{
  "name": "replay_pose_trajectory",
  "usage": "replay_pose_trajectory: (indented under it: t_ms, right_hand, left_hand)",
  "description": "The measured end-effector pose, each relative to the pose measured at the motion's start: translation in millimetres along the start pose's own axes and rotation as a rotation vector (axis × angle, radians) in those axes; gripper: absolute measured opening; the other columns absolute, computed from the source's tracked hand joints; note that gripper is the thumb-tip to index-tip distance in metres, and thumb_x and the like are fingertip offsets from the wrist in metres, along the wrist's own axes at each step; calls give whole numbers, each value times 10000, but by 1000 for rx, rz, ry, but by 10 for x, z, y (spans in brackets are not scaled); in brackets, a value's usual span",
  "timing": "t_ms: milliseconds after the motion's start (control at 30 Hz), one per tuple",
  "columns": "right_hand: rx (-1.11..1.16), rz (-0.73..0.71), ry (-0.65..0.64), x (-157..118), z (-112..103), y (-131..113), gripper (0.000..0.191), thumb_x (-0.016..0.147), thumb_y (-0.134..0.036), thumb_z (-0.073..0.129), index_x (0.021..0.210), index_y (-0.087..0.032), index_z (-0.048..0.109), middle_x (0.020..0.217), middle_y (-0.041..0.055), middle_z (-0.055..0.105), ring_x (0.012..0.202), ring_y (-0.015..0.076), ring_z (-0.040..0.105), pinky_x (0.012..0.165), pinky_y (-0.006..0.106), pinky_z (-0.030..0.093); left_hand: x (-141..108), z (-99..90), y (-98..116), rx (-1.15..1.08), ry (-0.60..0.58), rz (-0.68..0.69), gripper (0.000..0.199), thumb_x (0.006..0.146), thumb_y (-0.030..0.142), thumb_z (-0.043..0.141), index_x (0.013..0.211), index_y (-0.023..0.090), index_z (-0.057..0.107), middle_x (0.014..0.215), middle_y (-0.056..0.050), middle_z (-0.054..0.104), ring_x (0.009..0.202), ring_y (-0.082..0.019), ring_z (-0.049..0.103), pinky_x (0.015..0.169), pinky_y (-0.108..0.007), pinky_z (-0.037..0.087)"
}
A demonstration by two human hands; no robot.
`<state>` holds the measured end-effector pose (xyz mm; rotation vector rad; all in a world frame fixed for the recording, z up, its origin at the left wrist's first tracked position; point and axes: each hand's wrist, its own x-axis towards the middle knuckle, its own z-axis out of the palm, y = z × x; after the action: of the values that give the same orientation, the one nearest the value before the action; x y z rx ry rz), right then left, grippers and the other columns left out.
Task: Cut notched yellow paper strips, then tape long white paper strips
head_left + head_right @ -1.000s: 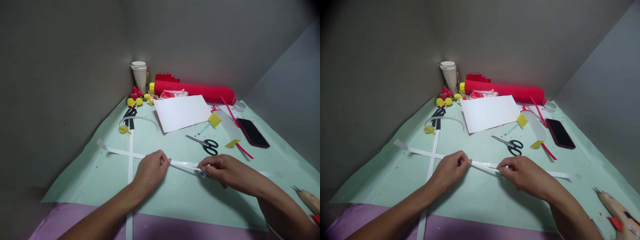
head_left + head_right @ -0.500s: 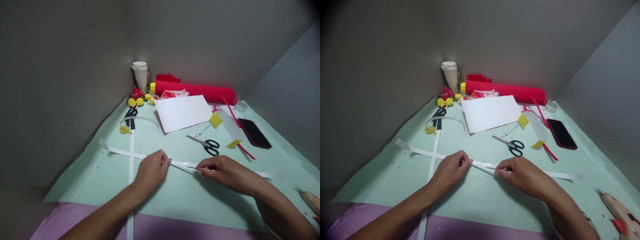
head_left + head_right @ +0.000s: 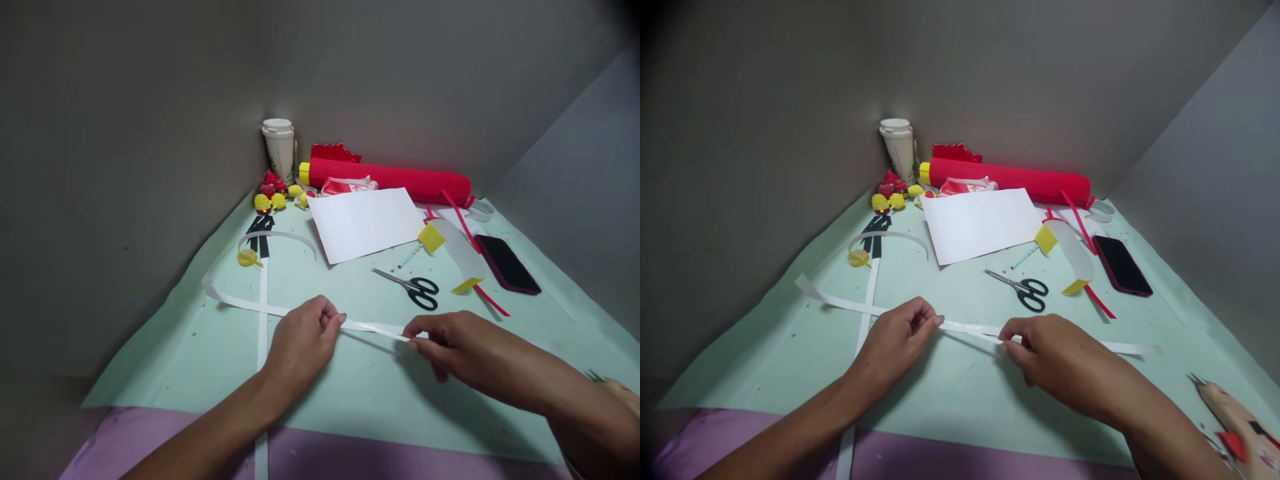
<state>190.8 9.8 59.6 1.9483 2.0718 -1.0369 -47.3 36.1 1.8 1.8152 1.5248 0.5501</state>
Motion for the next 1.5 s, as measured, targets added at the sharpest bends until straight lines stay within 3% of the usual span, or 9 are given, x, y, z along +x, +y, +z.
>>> replay_pose_trajectory:
  t_ms: [133,333,600,867,1500]
  right_hand:
    - [-200,83,153,-45,55,-39,219,881,-369,471,944,-339,679,643,-13,699,573,178,604,514,258,327]
    - [-359,127,259,28,161,-99,224,884,-345,444,886,-294,661,682,23,688,617,213,606,519,275,284]
    - [-140,64,183,111,153,-33,264,904,-316,404,844,-263,656,690,19,673,592,167,568,526,268,303]
    - [-275,163,217,175,183,-112,287,905,-349,416,875,-274,692,720,44,687,657,214,602,522,283,281]
    - [-353,161,230,251,274,-167,296,878,-290,442,857,-267,736,746,63,720,691,237,641,518,291,283]
  left_hand:
    - [-1,28,-21,10,-13,2,202,871,360,503,736,214,539,673,25,604,618,-146,517,576,-281,329]
    - [29,106,-94,45,-8,35,182,872,329,490,734,217,530,673,26,605,605,-141,507,562,-282,315]
    - [62,125,-112,113,-13,-4,187,858,332,501,711,219,528,654,24,610,598,-150,510,544,-285,302]
    - [75,132,-105,148,-22,-10,176,860,311,488,720,213,533,668,4,616,597,-155,512,545,-281,287]
    - [86,142,-113,209,-26,2,168,863,297,472,724,215,518,682,2,623,595,-159,505,533,-279,248]
